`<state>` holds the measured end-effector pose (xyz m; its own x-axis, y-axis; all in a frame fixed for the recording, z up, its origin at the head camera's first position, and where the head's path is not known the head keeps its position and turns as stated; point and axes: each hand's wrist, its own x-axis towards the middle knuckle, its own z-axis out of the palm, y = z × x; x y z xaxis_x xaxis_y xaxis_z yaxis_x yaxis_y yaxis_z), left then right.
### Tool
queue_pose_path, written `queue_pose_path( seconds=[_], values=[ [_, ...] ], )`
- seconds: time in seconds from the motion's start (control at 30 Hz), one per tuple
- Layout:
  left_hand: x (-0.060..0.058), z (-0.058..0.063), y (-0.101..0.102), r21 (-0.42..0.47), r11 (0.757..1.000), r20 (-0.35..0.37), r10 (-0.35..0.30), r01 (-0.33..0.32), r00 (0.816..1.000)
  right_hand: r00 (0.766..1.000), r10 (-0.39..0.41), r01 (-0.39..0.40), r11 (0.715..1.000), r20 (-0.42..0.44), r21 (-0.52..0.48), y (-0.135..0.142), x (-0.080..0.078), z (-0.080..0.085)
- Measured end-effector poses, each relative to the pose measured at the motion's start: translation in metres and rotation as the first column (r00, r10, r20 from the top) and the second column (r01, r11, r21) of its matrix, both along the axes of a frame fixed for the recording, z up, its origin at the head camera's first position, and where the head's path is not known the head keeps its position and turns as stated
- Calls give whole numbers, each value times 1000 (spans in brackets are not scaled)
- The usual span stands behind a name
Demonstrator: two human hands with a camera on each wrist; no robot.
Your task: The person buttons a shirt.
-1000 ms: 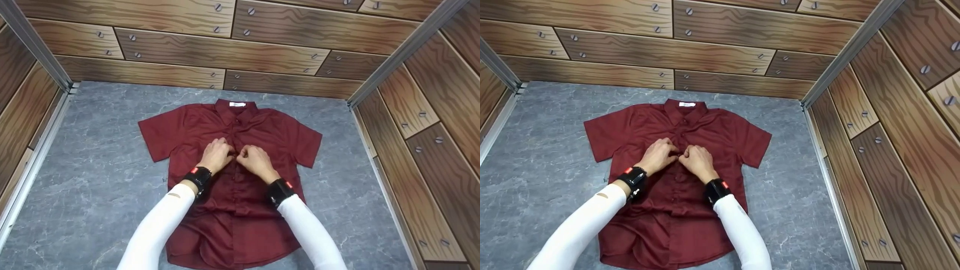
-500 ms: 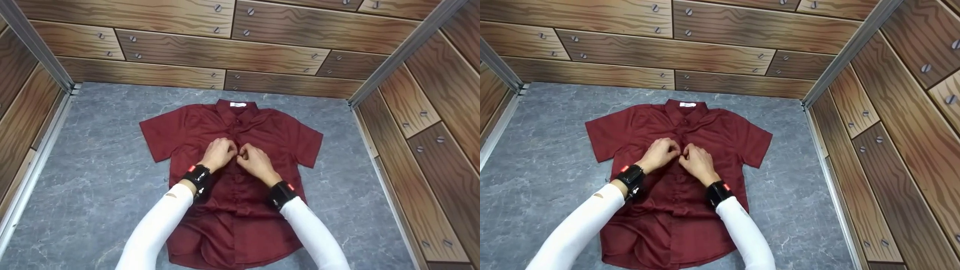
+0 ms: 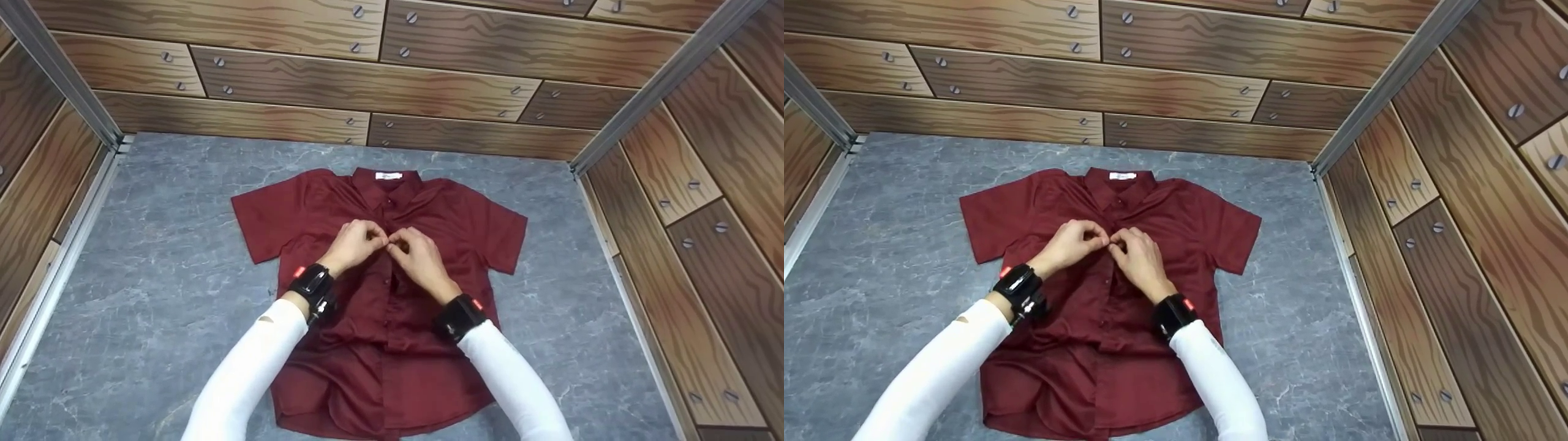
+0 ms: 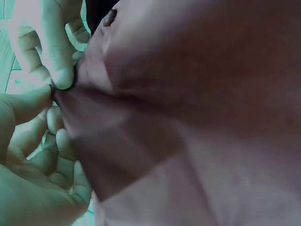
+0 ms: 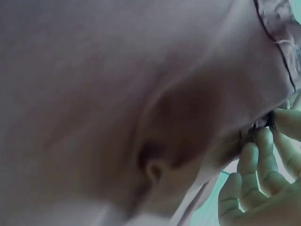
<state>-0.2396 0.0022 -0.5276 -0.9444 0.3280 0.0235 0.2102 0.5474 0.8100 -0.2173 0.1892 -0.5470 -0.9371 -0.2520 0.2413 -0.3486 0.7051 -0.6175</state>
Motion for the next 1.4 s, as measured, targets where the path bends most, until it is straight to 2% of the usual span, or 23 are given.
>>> queue_pose_path(
  seconds=[0.13, 0.27, 0.5, 0.77, 0.97, 1.23, 1.3, 1.4],
  values=[
    [4, -11, -3, 103, 995, -27, -14, 16, 1000, 1000, 4, -3, 995, 12, -97, 2, -2, -1],
    [7, -22, -4, 160, 987, -38, -3, 9, 999, 998, 2, 6, 988, 56, -155, 5, -3, -1],
    [6, -28, -4, 175, 982, -57, 78, -67, 995, 990, 1, 23, 985, 142, -172, 8, -3, -3],
    [5, -32, -3, 194, 978, -69, 85, -70, 994, 982, -55, 94, 971, 182, -218, 6, -4, -3],
    [5, -34, -2, 196, 978, -67, 90, -75, 994, 982, -72, 105, 977, 176, -184, 3, -4, -3],
    [7, -37, -3, 185, 979, -71, 102, -88, 992, 982, -47, 80, 981, 182, -177, 7, -4, -5],
    [7, -37, -4, 186, 979, -67, 96, -82, 993, 984, -80, 101, 987, 160, -125, 7, -3, -6],
    [7, -37, -4, 187, 980, -58, 82, -70, 995, 979, -151, 148, 988, 134, 36, 7, -2, -10]
  ],
)
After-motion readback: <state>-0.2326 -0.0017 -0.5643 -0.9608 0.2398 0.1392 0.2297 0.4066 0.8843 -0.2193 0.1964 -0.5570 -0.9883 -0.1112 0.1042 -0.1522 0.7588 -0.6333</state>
